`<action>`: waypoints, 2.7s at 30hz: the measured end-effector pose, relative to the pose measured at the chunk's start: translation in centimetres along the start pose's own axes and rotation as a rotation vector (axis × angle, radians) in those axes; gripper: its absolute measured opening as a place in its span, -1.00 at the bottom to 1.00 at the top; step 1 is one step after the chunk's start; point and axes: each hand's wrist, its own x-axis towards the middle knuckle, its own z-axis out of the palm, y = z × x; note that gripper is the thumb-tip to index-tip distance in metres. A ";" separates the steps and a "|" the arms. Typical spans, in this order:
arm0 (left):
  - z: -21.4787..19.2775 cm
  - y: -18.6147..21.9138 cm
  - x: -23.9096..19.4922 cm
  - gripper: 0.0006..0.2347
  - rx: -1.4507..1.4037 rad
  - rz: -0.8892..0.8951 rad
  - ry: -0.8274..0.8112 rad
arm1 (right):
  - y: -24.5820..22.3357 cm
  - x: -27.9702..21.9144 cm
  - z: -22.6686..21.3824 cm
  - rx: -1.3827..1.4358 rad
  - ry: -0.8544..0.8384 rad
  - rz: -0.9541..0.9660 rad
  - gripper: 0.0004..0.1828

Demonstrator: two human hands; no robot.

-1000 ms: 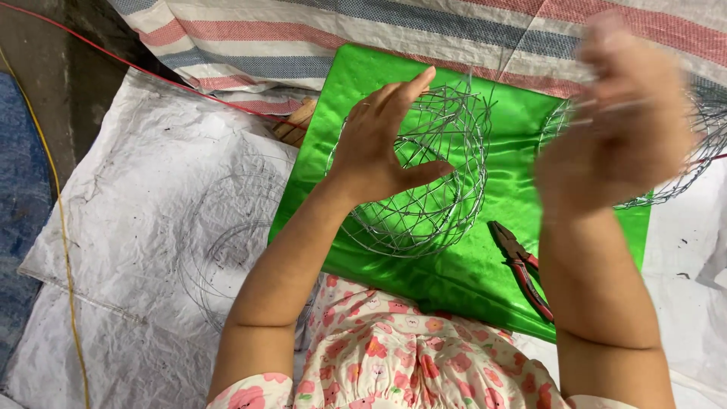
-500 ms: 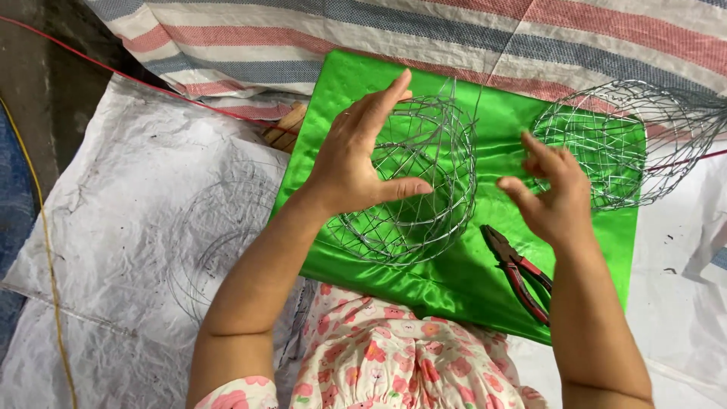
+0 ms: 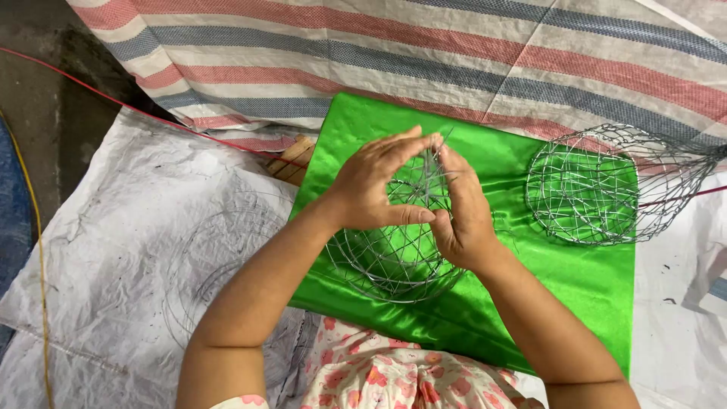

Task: The person assembles decorative wire mesh frames on a green satin mat on their lap. They twist and tuck loose wire ends at the joint of a spherical wire frame by hand, press the wires flat, rotate the frame to reach different sides, and finally lift and turn the finished frame.

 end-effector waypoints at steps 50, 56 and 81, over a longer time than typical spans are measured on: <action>3.0 2.0 1.4 -0.72 0.191 -0.141 0.303 | 2.1 -3.3 0.9 0.507 0.289 0.387 -0.87; 2.0 1.8 -0.1 -0.87 0.125 -0.050 0.360 | 0.8 -3.7 -2.0 0.509 0.352 0.416 -0.79; 1.0 2.5 0.8 -0.70 0.049 -0.130 0.212 | 4.0 -14.1 1.1 0.321 0.006 0.770 -0.55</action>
